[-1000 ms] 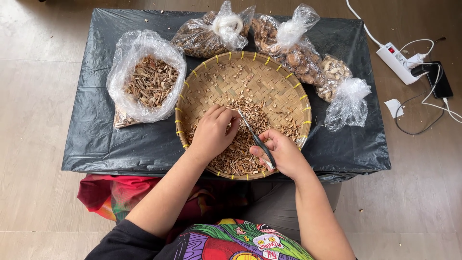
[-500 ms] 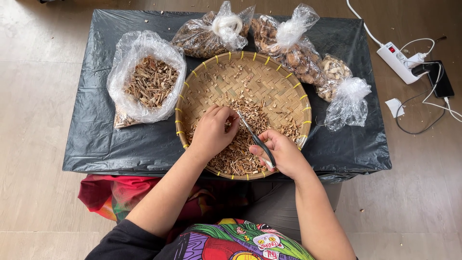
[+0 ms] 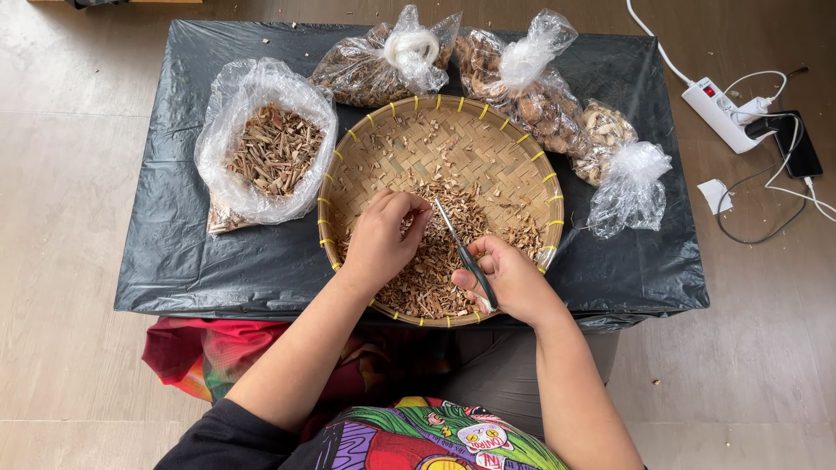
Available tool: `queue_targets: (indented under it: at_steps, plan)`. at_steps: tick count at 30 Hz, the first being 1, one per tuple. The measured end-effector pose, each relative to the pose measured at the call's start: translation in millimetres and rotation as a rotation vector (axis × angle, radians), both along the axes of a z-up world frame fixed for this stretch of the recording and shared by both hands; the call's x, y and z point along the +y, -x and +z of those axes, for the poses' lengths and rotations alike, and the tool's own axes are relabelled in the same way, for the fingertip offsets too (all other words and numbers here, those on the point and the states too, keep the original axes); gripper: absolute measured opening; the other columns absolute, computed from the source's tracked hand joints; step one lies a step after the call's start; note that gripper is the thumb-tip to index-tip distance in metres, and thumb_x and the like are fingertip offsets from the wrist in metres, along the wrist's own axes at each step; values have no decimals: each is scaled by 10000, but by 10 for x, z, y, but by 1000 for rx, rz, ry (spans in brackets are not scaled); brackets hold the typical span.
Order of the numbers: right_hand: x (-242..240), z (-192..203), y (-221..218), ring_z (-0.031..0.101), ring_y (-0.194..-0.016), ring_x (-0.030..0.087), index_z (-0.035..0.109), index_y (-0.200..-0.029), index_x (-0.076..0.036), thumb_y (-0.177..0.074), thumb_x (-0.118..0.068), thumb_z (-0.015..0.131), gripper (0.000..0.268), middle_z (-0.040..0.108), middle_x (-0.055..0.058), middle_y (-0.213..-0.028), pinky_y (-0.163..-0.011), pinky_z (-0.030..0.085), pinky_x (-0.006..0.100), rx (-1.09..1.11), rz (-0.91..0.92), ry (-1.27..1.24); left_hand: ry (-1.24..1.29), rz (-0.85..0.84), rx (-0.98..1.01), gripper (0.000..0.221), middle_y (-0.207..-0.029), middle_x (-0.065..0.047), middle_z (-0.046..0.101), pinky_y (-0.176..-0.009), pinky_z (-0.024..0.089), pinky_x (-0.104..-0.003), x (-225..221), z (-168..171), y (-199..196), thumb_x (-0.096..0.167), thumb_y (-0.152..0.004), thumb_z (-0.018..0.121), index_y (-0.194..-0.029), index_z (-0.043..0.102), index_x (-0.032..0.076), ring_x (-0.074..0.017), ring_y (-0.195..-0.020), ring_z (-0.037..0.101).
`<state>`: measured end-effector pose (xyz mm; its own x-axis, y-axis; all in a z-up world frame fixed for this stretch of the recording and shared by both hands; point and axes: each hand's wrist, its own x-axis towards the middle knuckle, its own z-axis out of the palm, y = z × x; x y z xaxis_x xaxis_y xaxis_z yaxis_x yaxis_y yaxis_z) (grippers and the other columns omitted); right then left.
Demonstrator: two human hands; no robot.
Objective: Cutting dried herbal ingredients into smaller pieces using scissors over a woven tray.
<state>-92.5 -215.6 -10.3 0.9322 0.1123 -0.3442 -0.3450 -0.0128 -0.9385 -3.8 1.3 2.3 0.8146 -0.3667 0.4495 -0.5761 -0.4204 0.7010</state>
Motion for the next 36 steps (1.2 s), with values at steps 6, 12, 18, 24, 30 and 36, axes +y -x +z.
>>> queue_targets:
  at_steps: [6,12,18,24,30,36]
  plan:
    - [3,20,2,562,-325,164,562,-1094,71,-829,-161,844,452,620,146,-543,-318,416,231,-15,25,40,-51,-37,-76,90,-787,-94,652,-776,580,-402,-13,1,0,72,-894,748,-939,670,71,-293,-845,663]
    - [43,127,-4,530,-302,148,583,-1074,69,-838,-166,834,417,615,146,-515,-302,385,222,-16,11,68,-105,-32,-159,92,-785,-98,659,-778,577,-400,-16,-27,-14,59,-884,754,-919,670,64,-294,-837,661]
    - [74,152,6,520,-290,147,590,-1070,67,-836,-159,834,407,617,151,-508,-291,377,215,20,-5,91,-127,-39,-168,95,-787,-95,648,-793,571,-398,-18,-55,-21,62,-883,752,-914,662,68,-291,-846,657]
    - [87,258,-20,553,-305,165,566,-1114,63,-838,-145,829,434,630,153,-535,-294,415,230,21,-54,51,-101,-25,-138,74,-823,-101,653,-824,567,-408,-14,33,3,56,-906,730,-940,665,66,-298,-884,659]
    - [100,246,16,570,-333,175,507,-1178,53,-828,-99,828,498,620,159,-575,-312,438,239,-4,-100,-4,-78,-15,-157,172,-1073,-118,673,-908,549,-444,-31,73,31,-38,-857,709,-989,670,66,-326,-1047,637]
    - [99,173,64,595,-351,188,485,-1195,26,-808,-96,850,546,637,168,-600,-322,462,246,-49,-145,40,-45,12,-215,127,-1097,-116,679,-944,530,-448,-25,75,30,149,-917,776,-870,692,67,-314,-1079,627]
